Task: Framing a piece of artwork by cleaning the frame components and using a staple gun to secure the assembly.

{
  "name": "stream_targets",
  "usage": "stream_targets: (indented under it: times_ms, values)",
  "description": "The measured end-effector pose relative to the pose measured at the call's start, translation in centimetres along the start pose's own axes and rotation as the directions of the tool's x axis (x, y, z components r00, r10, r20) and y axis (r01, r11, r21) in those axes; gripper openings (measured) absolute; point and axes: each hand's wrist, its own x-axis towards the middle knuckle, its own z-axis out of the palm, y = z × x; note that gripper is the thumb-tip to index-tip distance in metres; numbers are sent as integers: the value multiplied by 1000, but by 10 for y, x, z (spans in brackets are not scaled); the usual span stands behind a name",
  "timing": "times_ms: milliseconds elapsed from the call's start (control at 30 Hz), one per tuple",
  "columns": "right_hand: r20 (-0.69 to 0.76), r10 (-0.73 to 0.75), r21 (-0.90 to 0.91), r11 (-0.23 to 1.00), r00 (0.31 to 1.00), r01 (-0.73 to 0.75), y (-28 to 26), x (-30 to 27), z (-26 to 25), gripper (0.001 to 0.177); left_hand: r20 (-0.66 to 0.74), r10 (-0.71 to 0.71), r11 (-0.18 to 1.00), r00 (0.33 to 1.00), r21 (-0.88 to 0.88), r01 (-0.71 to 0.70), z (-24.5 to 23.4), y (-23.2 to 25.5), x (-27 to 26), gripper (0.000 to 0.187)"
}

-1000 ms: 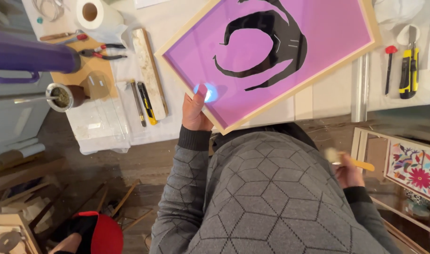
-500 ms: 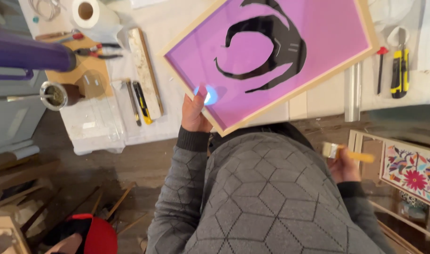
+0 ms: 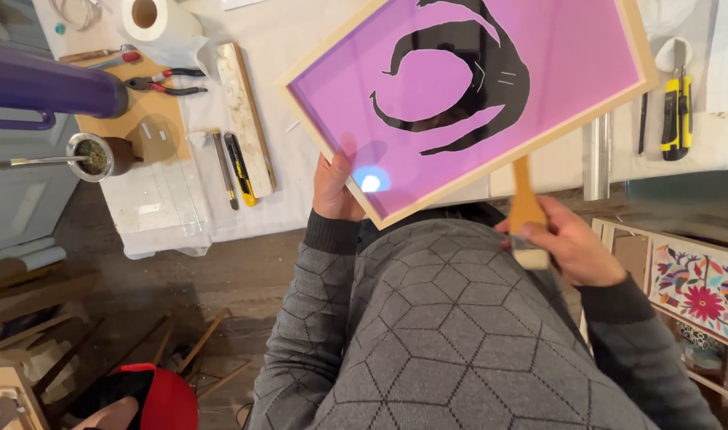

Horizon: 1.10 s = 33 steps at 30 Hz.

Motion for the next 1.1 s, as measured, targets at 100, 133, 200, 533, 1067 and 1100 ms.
stream_targets:
  times_ms: [100,133,200,533,1067,1100]
  values:
    - [83,-32,4,999,996,32,-3,10,14,41,-11,8,1000,1000,-4,-8,-4,-2,0,70]
    - [65,-56,-80,995,996,61,-6,13,18,39,-12,9,1000,1000,-10,-9,-7,-3,0,69]
    - [56,-78,-164,983,995,86,-7,19,23,38,-20,13,1000,1000,-12,-13,-12,-3,-2,69]
    - [115,-77,-115,989,990,90,-5,26,28,42,-26,-2,1000,1000,-20,1,-9,5,-3,71]
    - [130,-219,33,976,967,217,-1,20,29,39,3,-36,996,999,-86,36,-13,6,1,73]
    - [127,-219,31,976,967,217,-7,18,33,39,5,-38,995,999,-89,39,-8,6,2,73]
